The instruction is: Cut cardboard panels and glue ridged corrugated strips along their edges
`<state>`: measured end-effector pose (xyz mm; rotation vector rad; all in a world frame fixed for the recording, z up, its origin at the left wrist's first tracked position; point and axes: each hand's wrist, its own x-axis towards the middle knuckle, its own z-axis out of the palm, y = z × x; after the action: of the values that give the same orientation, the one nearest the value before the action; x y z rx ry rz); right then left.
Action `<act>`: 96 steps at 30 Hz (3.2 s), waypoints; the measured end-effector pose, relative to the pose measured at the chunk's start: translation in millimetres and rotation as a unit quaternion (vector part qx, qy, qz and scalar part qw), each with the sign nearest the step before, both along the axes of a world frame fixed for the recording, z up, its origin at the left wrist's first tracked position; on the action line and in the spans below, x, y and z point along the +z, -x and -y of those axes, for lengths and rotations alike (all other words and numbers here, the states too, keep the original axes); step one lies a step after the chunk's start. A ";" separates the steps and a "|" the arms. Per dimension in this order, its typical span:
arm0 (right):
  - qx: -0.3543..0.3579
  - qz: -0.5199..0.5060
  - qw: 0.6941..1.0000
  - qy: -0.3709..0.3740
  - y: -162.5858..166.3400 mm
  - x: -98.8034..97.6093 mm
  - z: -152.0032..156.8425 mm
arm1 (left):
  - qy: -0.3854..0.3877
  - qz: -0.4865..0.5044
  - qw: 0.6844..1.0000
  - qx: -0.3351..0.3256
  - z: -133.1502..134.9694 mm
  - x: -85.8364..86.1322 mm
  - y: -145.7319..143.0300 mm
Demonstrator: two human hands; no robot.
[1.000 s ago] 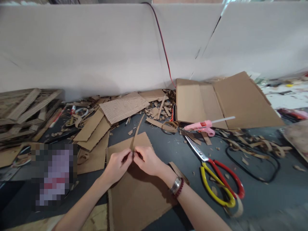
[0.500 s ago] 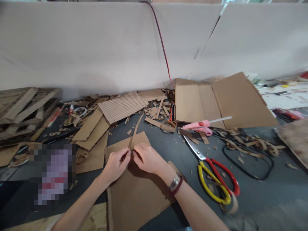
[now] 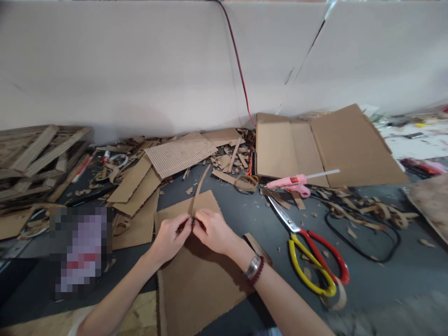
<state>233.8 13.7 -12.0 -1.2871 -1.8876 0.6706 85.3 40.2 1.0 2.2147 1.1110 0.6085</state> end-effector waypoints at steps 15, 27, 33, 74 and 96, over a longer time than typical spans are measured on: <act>0.005 -0.050 0.997 0.056 -4.5 7.3 -0.7 | 0.003 0.014 1.000 0.004 -0.9 -1.1 2.9; 0.031 -0.065 0.997 0.038 0.0 2.3 -0.8 | 0.066 0.032 0.997 -0.005 -2.7 -3.1 2.3; 0.029 -0.085 0.993 0.074 -1.9 6.1 -1.1 | 0.062 0.027 0.998 -0.008 -2.7 -5.8 3.7; 0.025 0.043 0.999 -0.011 -5.2 2.8 -0.3 | 0.084 0.030 0.996 0.002 -2.0 -2.2 0.4; 0.021 0.030 0.990 -0.137 -5.9 3.6 -2.3 | 0.115 0.073 0.991 -0.009 -1.2 0.2 -0.2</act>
<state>239.6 15.9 -8.4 -1.1048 -1.9816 0.3799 85.5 41.3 1.2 1.9495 1.0304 0.5933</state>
